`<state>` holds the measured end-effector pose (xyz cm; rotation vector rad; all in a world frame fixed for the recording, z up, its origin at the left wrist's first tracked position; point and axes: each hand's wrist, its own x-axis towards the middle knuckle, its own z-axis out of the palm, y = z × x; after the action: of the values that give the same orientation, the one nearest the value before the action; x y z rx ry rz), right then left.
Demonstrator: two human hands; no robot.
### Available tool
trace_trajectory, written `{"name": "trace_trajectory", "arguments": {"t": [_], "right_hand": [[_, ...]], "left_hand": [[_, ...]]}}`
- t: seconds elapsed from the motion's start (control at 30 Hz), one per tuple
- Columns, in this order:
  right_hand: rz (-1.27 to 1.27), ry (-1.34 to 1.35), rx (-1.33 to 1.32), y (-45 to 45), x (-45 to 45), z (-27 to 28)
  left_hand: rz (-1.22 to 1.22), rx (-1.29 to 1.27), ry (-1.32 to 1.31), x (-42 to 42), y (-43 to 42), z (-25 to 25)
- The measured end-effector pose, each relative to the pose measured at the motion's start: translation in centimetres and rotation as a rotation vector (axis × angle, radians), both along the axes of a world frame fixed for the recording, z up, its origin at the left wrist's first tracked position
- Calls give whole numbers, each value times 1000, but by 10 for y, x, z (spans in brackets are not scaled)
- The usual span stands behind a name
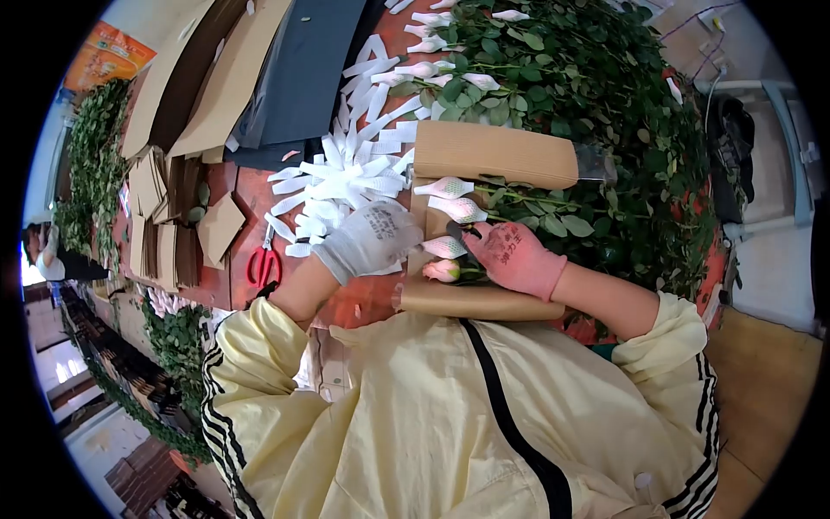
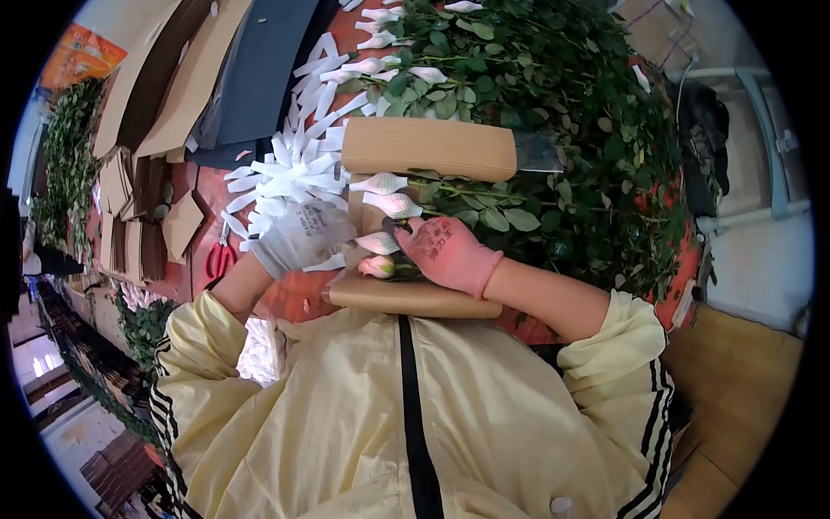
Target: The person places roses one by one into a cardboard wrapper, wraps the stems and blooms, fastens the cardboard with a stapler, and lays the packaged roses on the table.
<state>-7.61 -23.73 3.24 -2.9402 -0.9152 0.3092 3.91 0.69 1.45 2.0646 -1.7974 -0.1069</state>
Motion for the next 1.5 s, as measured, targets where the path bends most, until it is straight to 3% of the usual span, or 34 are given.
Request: {"name": "trace_trajectory", "arguments": {"t": [0.1, 0.13, 0.2, 0.27, 0.3, 0.37, 0.4, 0.43, 0.53, 0.6, 0.63, 0.73, 0.77, 0.87, 0.9, 1.07, 1.17, 1.27, 1.33, 1.37, 1.4, 1.47, 1.5], "right_hand": [[-1, -47, 39, 0, 0, -2], [-31, 55, 20, 2, 3, 6], [-63, 163, 2, 2, 3, 11], [-53, 183, -32, 3, 4, 11], [-52, 179, -30, 3, 4, 11], [-14, 130, -17, 3, 1, 11], [-7, 124, -24, 4, 1, 11], [-23, 124, -19, 4, 1, 11], [-73, 92, -2, -3, -2, 10], [-130, 178, 205, -10, -3, 24], [-124, 184, 199, -12, -3, 28], [-391, -136, 73, -13, -2, 34], [-405, -92, 20, -12, 2, 32], [-378, 132, -100, 2, 12, 32], [-290, -49, -40, 1, 3, 30], [-277, -84, 201, -4, 8, 13], [-245, 48, -66, 6, 7, 19], [-132, -95, -117, 3, 2, 19], [-125, -122, -125, 4, 1, 17], [-117, -142, -133, 4, 2, 16], [-108, -158, -138, 5, 2, 17], [-135, -133, -119, 6, 5, 17], [-141, -92, -109, 6, 7, 17]], "left_hand": [[78, 26, 83, 0, 15, -1], [61, 23, 83, 6, 22, -1], [157, 349, 72, 17, 42, 7], [595, 515, -122, 15, 51, 32], [641, 333, -204, 4, 47, 46], [536, 467, 181, -17, 5, 77], [334, 448, 117, -38, -7, 86], [351, 145, 207, -63, -20, 80], [339, 185, 152, -86, -36, 69], [345, 377, 254, -88, -38, 71], [351, 372, 261, -89, -38, 69], [394, 210, 238, -93, -35, 63], [391, 186, 215, -94, -34, 59], [404, 207, 234, -96, -35, 53], [413, 204, 231, -95, -35, 55], [402, 287, 277, -97, -36, 58], [396, 245, 280, -96, -34, 57], [343, 69, 339, -82, -23, 50], [482, 55, 536, -48, -20, 47], [495, 15, 344, -34, -24, 57], [503, 4, 332, -24, -26, 48], [350, 320, 132, -7, -29, 20], [316, 234, 56, -7, -25, 12]]}}
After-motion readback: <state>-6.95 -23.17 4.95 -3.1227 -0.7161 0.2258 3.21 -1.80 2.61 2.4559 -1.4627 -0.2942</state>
